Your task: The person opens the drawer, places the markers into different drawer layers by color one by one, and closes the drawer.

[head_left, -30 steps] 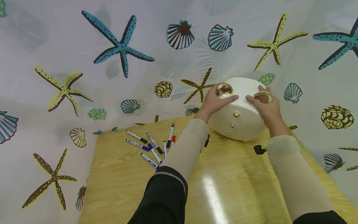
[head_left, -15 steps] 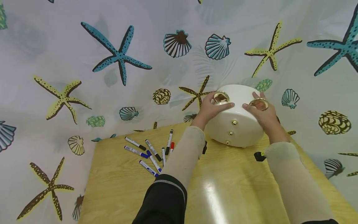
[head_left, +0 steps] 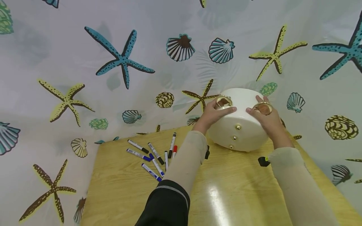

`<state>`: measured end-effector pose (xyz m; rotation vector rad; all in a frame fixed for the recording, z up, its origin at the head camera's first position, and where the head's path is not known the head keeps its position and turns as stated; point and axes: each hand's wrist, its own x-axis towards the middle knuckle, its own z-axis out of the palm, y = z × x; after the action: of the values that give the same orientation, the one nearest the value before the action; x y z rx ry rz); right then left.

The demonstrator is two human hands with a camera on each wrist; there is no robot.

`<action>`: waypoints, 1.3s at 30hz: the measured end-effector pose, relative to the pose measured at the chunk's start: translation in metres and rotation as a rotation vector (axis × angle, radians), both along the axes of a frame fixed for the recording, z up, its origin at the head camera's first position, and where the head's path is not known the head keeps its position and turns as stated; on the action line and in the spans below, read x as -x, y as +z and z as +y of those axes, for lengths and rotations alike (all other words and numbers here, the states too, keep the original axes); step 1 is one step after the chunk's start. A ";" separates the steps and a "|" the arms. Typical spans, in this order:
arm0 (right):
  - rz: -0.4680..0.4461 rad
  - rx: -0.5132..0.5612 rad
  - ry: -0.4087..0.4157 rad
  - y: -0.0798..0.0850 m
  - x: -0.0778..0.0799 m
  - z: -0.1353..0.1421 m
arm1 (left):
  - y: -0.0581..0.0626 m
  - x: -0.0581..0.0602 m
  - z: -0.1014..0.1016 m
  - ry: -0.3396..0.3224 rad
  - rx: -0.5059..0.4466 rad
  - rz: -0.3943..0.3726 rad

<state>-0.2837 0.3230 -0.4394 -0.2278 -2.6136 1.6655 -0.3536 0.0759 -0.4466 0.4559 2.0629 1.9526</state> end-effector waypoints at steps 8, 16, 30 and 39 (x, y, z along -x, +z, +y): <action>0.037 0.064 0.046 -0.002 -0.004 -0.001 | -0.004 -0.009 -0.004 0.015 0.003 0.029; 0.024 0.021 0.062 0.000 -0.011 -0.010 | -0.006 -0.021 -0.013 0.035 0.015 0.015; 0.034 0.011 0.089 -0.002 -0.027 -0.019 | -0.010 -0.042 -0.023 0.036 -0.013 0.005; 0.036 0.025 0.109 -0.003 -0.039 -0.029 | -0.012 -0.057 -0.033 0.072 0.024 -0.021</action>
<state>-0.2446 0.2936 -0.4420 -0.0565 -2.6242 1.7188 -0.2969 0.0431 -0.4586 0.3594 2.1149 1.9621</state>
